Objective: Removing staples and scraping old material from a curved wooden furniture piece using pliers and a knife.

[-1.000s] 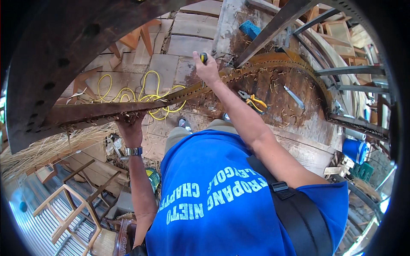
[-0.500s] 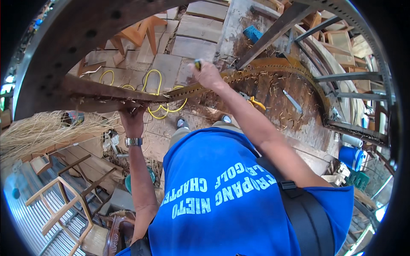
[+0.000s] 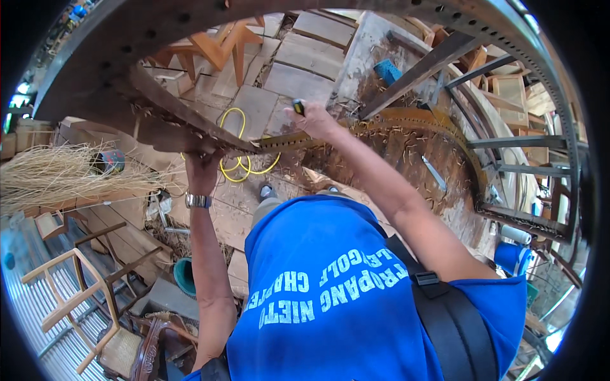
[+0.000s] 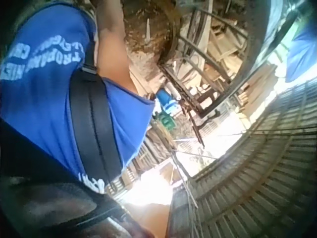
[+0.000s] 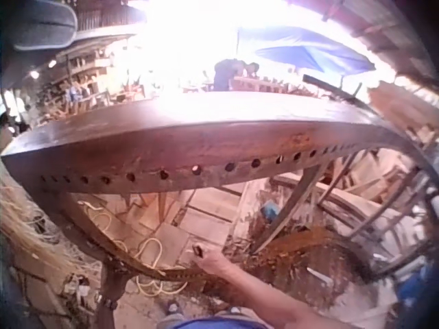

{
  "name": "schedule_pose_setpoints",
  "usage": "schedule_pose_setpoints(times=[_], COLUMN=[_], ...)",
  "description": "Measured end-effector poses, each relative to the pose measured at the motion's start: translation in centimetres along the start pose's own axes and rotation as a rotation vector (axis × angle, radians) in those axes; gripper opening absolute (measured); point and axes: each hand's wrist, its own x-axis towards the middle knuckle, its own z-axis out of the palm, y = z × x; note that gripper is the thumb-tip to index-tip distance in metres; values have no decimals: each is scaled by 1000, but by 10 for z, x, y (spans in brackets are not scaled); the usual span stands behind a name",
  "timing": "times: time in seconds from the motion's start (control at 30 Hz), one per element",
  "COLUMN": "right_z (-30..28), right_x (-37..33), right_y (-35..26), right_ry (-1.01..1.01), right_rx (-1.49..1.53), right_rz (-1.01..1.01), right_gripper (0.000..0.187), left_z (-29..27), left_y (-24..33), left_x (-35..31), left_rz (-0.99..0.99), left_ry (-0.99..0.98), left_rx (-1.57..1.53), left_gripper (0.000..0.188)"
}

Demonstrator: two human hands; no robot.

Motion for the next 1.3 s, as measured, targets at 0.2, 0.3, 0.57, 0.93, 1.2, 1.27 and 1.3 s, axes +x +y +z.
schedule_pose_setpoints(times=[0.2, 0.3, 0.57, 0.93, 1.2, 1.27, 1.3], right_z=[-22, -32, -38, -21, -22, -21, -21], right_x=[10, 15, -3, 1, 3, 0, -2], right_y=[-20, -9, -2, 30, 47, 40, 38], right_ry=[15, -209, -177, 19, 1, -10, 20], right_rx=[135, 224, 206, 605, 444, 462, 460], right_rz=[263, 319, 369, 401, 385, 374, 380], right_gripper=[48, 47, 36, 27, 33, 32, 32], left_z=[-3, 4, 9, 11, 6, 5, 4], left_y=[11, 4, -2, -5, -22, -22, -23], left_x=[26, 19, 13, 15, 12, 11, 11], left_rz=[-35, -10, -16, -33, -80, -84, -86], left_ry=[-53, 40, 106, 127, 95, 103, 111], left_rx=[23, -3, 21, 0, -94, -43, 8], left_gripper=[60, 63, 73, 65, 79, 79, 79])
